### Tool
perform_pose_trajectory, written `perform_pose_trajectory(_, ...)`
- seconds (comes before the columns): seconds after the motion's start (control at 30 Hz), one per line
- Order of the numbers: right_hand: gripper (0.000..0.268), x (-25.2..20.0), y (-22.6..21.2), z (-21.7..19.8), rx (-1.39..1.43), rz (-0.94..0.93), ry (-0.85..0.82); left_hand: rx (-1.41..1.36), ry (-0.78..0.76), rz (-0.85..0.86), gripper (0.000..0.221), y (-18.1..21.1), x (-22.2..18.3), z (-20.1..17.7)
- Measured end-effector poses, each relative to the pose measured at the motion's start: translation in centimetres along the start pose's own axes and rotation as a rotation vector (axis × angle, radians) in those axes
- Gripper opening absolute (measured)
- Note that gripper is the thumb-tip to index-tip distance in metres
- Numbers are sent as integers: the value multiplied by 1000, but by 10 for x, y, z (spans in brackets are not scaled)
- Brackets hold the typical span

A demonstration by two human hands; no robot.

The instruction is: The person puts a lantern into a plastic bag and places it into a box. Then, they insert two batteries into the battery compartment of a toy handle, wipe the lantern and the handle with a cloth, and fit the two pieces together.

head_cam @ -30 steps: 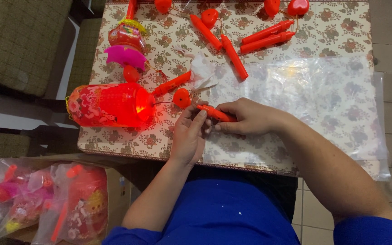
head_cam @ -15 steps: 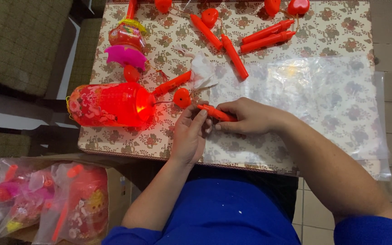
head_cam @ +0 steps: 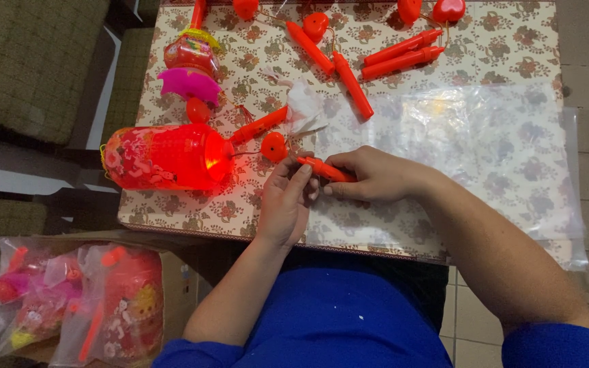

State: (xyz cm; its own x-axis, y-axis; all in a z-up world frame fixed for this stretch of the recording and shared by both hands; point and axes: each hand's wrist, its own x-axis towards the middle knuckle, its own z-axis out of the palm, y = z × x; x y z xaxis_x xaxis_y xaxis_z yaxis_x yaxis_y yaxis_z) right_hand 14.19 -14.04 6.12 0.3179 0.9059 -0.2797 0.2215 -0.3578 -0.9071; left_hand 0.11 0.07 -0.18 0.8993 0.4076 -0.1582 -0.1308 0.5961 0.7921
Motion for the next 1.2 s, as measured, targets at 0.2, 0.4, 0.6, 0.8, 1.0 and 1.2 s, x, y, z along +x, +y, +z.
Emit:
perform_pose_trajectory(0.2, 32, -3, -2, 1, 16, 8, 3, 6, 7, -6, 25, 4, -2, 3)
perform_pose_trajectory(0.4, 27, -4, -3, 2, 9, 13, -2, -5, 11, 6, 23, 3, -1, 4)
perform_pose_trajectory(0.6, 25, -4, -4, 3, -11, 15, -9, -1, 10, 7, 24, 2, -1, 1)
perform_pose_trajectory(0.8, 29, -5, -8, 3, -2, 23, 1, 0, 3, 6, 25, 1, -1, 1)
perform_pose_trajectory(1.0, 31, -1, -1, 1, -76, -18, -13, -6, 6, 10, 25, -5, 3, -2)
perform_pose_trajectory(1.2, 30, -2, -5, 1, -14, 3, -2, -14, -2, 15, 23, -4, 3, -1)
